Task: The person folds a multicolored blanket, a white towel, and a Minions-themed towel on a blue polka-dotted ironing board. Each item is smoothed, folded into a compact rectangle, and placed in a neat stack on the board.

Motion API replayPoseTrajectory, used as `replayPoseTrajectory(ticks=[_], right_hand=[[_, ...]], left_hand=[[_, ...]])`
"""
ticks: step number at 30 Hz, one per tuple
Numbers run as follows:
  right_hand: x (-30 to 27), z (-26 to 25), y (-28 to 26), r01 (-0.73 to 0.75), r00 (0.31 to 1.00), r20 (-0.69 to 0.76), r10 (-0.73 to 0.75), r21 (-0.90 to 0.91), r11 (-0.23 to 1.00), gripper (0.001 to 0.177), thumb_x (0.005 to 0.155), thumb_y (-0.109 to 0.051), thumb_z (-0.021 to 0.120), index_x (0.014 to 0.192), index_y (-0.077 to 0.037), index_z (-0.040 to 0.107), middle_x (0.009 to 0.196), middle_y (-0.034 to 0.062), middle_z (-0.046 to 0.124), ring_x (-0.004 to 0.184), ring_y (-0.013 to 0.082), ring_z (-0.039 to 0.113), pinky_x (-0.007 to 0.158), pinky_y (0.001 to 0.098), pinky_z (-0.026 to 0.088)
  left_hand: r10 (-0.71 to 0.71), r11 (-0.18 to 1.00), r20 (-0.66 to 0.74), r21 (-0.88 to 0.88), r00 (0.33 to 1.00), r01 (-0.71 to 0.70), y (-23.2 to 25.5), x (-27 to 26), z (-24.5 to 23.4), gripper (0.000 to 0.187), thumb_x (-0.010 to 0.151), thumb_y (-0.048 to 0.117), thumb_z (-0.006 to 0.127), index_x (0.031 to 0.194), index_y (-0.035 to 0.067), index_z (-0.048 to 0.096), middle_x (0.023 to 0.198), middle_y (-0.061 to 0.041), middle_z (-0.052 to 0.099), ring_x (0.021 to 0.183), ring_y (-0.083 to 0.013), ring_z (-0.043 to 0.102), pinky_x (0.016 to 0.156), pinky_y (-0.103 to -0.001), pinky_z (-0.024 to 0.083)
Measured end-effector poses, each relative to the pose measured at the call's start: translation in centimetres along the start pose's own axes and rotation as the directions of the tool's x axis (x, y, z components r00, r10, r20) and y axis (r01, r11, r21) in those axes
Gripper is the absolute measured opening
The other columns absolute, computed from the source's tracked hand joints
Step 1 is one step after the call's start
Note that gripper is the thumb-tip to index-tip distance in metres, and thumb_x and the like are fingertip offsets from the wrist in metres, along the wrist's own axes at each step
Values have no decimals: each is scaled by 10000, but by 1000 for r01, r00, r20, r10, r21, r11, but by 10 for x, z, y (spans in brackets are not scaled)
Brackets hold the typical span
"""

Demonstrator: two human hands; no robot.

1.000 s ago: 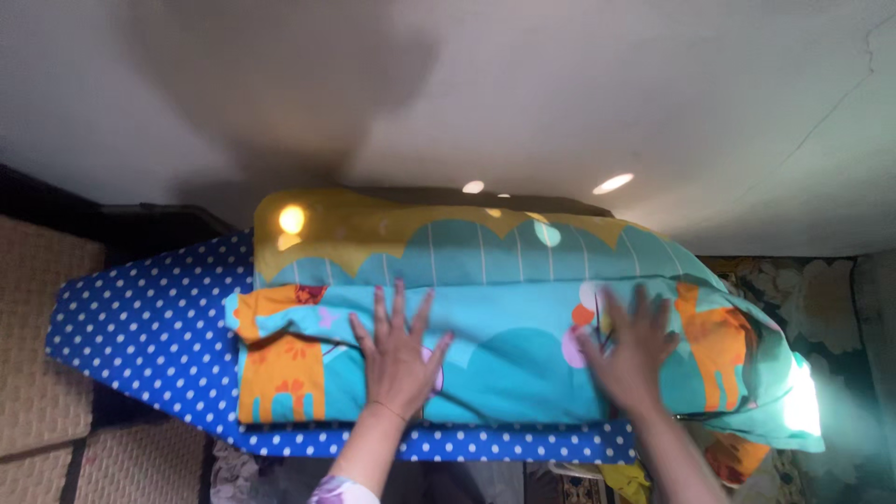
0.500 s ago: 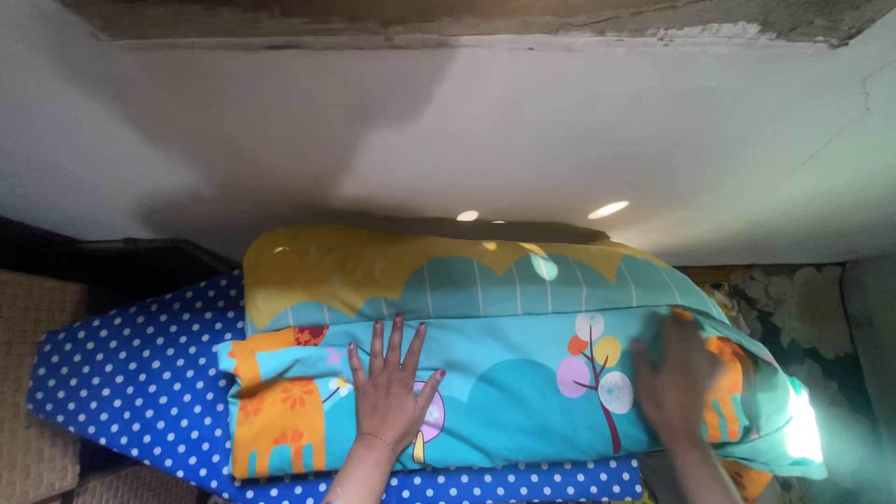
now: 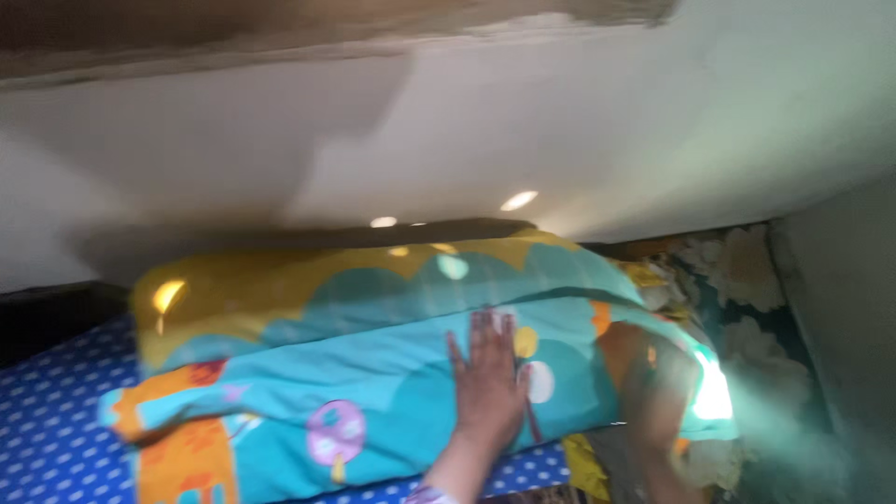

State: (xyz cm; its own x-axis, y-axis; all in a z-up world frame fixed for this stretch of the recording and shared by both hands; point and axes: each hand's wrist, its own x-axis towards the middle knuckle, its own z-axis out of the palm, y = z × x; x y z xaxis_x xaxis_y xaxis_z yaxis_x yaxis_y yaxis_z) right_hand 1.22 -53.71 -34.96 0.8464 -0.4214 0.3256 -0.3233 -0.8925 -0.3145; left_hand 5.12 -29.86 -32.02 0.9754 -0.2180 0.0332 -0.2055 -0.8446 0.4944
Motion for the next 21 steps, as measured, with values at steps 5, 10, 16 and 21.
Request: replayPoseTrajectory(ticks=[5, 10, 16, 21], right_hand=[[-32, -24, -7, 54, 923, -367, -113, -168, 984, 540, 789, -241, 816, 1178, 64, 597, 1061, 233, 617, 1030, 446, 585, 921, 523, 429], [-27, -13, 39, -397, 893, 43, 448, 547, 738, 520, 775, -198, 761, 1223, 9, 598, 1073, 154, 660, 972, 279, 646, 917, 405, 515], [-2, 17, 146, -684, 726, 563, 395, 534, 496, 583, 827, -291, 733, 1333, -51, 570, 1095, 162, 687, 936, 289, 681, 831, 465, 584], [69, 12, 196, -752, 463, 863, 204, 260, 606, 637, 870, -369, 709, 1424, -102, 546, 1114, 169, 709, 905, 298, 710, 760, 515, 642]], left_hand=[[109, 994, 82, 0, 991, -110, 80, 21, 61, 743, 943, 420, 537, 1530, 10, 342, 1654, -247, 168, 1542, -376, 88, 1181, -649, -35], [112, 991, -53, 75, 992, -108, 89, 26, 85, 693, 980, 473, 504, 1523, 59, 383, 1640, -233, 209, 1544, -368, 99, 1175, -662, -30], [108, 982, -42, 163, 993, -100, 86, 26, 88, 705, 972, 514, 470, 1538, 108, 361, 1643, -208, 202, 1538, -364, 120, 1172, -662, -18], [124, 976, -36, 182, 992, -116, 88, 27, 81, 712, 973, 533, 473, 1575, 182, 327, 1658, -182, 181, 1537, -352, 126, 1179, -657, -20]])
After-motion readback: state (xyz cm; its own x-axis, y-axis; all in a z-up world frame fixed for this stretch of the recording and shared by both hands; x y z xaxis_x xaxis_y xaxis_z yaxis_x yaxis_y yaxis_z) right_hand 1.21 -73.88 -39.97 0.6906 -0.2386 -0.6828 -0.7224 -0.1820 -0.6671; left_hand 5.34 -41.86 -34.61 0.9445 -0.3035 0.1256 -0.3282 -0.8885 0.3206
